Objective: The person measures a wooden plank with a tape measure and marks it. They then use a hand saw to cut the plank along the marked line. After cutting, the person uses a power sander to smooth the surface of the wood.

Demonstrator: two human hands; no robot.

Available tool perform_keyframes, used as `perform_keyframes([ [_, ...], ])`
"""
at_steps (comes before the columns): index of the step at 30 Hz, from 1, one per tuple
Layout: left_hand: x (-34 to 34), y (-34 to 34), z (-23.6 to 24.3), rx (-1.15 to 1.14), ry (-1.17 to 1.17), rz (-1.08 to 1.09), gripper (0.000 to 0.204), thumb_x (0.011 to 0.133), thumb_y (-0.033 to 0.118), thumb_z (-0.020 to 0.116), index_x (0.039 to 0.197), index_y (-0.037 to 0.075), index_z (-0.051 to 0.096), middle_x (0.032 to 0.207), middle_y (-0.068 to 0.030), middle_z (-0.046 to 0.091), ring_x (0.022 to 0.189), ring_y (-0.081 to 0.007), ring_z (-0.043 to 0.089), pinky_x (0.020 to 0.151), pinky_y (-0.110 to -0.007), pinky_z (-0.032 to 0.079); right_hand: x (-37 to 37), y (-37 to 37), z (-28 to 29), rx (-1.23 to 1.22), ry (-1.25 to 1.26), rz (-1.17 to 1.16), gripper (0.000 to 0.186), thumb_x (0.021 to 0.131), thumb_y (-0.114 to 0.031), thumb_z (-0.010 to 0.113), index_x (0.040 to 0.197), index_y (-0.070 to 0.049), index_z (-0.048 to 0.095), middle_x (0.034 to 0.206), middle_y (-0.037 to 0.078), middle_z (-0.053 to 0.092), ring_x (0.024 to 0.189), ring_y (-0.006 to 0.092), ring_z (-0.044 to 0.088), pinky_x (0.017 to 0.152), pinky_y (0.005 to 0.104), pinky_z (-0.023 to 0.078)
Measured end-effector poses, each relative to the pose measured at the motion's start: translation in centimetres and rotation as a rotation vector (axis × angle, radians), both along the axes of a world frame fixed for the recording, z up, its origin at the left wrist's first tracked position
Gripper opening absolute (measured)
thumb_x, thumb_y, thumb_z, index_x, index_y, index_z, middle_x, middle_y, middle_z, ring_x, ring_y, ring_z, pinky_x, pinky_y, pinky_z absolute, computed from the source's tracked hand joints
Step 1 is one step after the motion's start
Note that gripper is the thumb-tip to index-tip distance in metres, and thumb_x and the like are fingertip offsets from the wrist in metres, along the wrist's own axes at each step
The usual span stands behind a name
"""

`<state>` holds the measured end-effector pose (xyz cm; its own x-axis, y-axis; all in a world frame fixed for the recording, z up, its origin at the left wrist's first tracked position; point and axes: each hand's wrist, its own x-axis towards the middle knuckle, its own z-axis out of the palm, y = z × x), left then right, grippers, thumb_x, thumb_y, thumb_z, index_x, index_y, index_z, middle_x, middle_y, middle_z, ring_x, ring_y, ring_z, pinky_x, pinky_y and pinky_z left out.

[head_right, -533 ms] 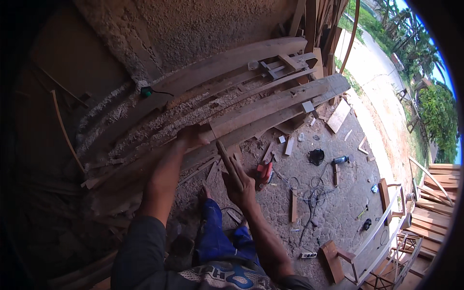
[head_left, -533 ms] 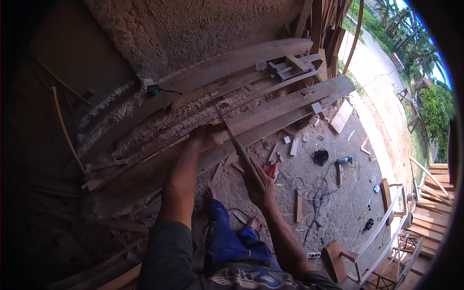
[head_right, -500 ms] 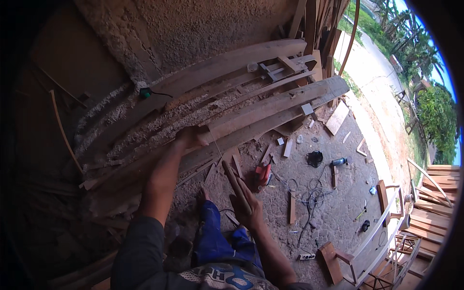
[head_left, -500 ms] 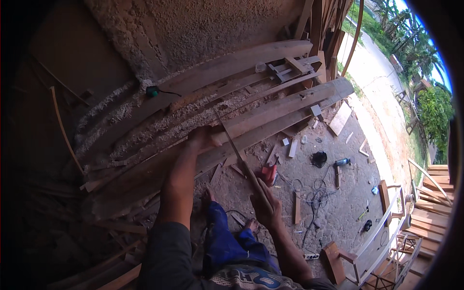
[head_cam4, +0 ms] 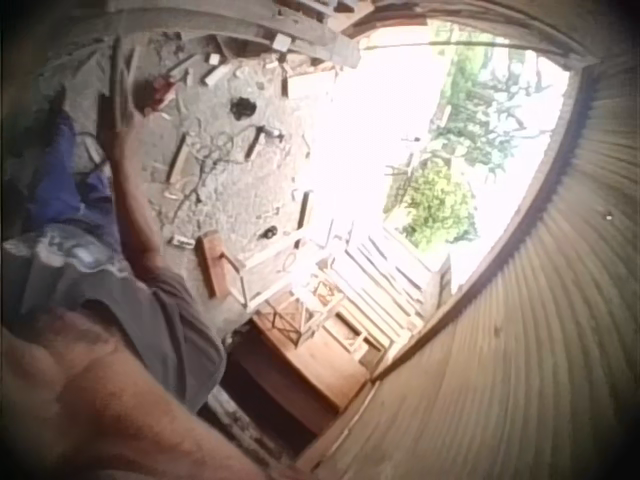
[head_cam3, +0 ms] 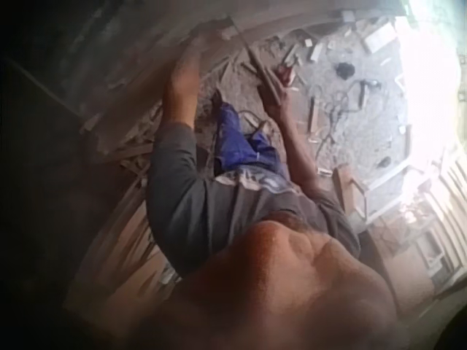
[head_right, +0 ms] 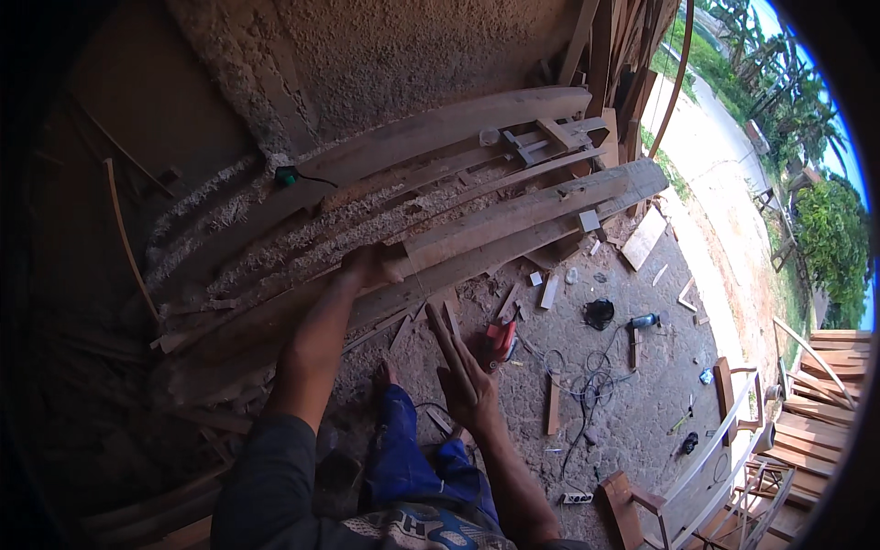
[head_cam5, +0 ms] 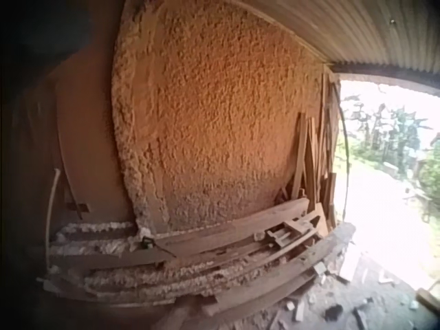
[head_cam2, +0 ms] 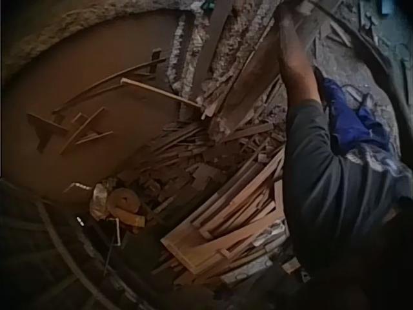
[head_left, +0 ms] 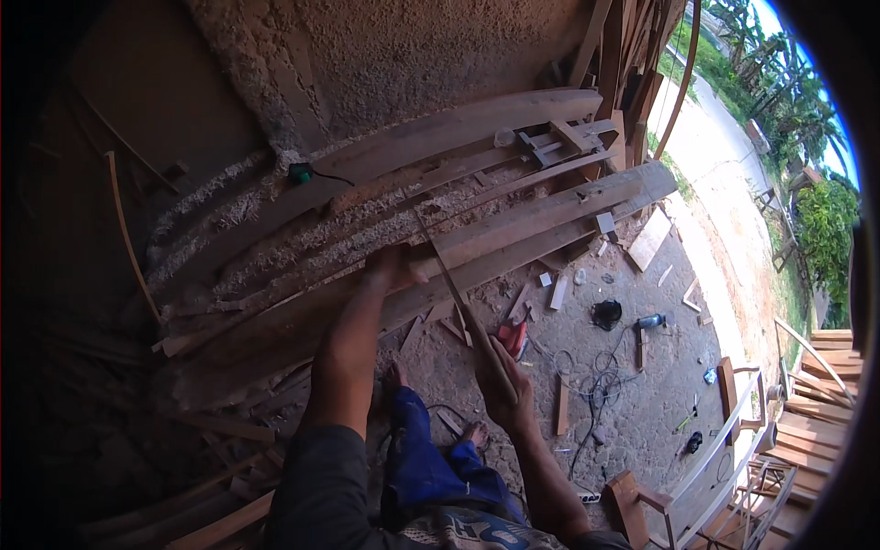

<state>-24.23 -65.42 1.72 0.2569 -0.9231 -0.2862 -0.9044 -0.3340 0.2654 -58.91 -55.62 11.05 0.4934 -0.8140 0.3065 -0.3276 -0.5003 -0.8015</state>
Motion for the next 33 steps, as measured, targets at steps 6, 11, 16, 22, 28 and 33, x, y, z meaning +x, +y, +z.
perform_keyframes([
  [6, -2.0, 0.4, 0.5, -0.134, -0.052, 0.032, 0.093, 0.063, 0.06, 0.087, 0.134, 0.007, 0.058, 0.129, -0.0207, 0.066, 0.12, -0.038, 0.063, 0.101, -0.047, 0.052, -7.3, 6.2, 3.2, 0.075, 0.147, -0.059, 0.047, 0.09, -0.013, 0.071, 0.135, -0.002, 0.06, 0.12, 0.021, 0.07, 0.1, 0.0322, 0.074, 0.083, 0.0373, 0.06],
  [11, -3.6, -3.2, 3.7, -0.028, -0.048, 0.043, 0.089, 0.062, 0.06, 0.087, 0.128, 0.007, 0.061, 0.126, -0.0197, 0.067, 0.118, -0.0376, 0.065, 0.097, -0.047, 0.054, 6.0, -7.9, 1.7, -0.014, -0.053, -0.011, 0.051, 0.092, -0.013, 0.07, 0.142, -0.011, 0.056, 0.117, 0.023, 0.069, 0.098, 0.0329, 0.073, 0.079, 0.0354, 0.057],
  [16, -0.6, -0.3, 0.8, -0.005, 0.016, -0.013, 0.092, 0.061, 0.061, 0.087, 0.13, 0.006, 0.06, 0.123, -0.0227, 0.068, 0.114, -0.0389, 0.066, 0.097, -0.048, 0.054, -6.4, 4.6, 2.0, 0.2, 0.118, -0.019, 0.053, 0.091, -0.008, 0.067, 0.142, -0.003, 0.054, 0.133, 0.019, 0.065, 0.125, 0.0291, 0.064, 0.101, 0.0375, 0.052],
  [22, -2.3, -0.6, 0.5, -0.091, -0.031, 0.015, 0.091, 0.061, 0.058, 0.088, 0.129, 0.004, 0.061, 0.127, -0.0217, 0.066, 0.118, -0.0387, 0.064, 0.098, -0.049, 0.053, -2.8, 1.5, 2.9, 0.151, 0.059, -0.045, 0.051, 0.092, -0.012, 0.067, 0.14, -0.003, 0.056, 0.125, 0.021, 0.069, 0.116, 0.0292, 0.069, 0.093, 0.0366, 0.055],
  [28, -2.8, 0.4, -1.1, -0.028, -0.017, -0.016, 0.09, 0.062, 0.058, 0.087, 0.131, 0.006, 0.06, 0.13, -0.0199, 0.065, 0.119, -0.0378, 0.064, 0.1, -0.048, 0.053, 4.0, -4.3, 0.5, 0.289, -0.032, -0.018, 0.054, 0.091, -0.013, 0.071, 0.142, -0.007, 0.056, 0.116, 0.022, 0.07, 0.102, 0.0319, 0.072, 0.083, 0.0357, 0.055],
  [33, -0.5, -1.1, 1.7, 0.02, 0.058, -0.03, 0.089, 0.062, 0.058, 0.087, 0.131, 0.008, 0.06, 0.128, -0.0196, 0.066, 0.118, -0.0378, 0.064, 0.1, -0.048, 0.052, -10.1, 6.7, 2.5, 0.115, 0.143, -0.048, 0.055, 0.087, -0.009, 0.073, 0.14, -0.003, 0.057, 0.125, 0.02, 0.069, 0.113, 0.0296, 0.07, 0.094, 0.0371, 0.057],
])
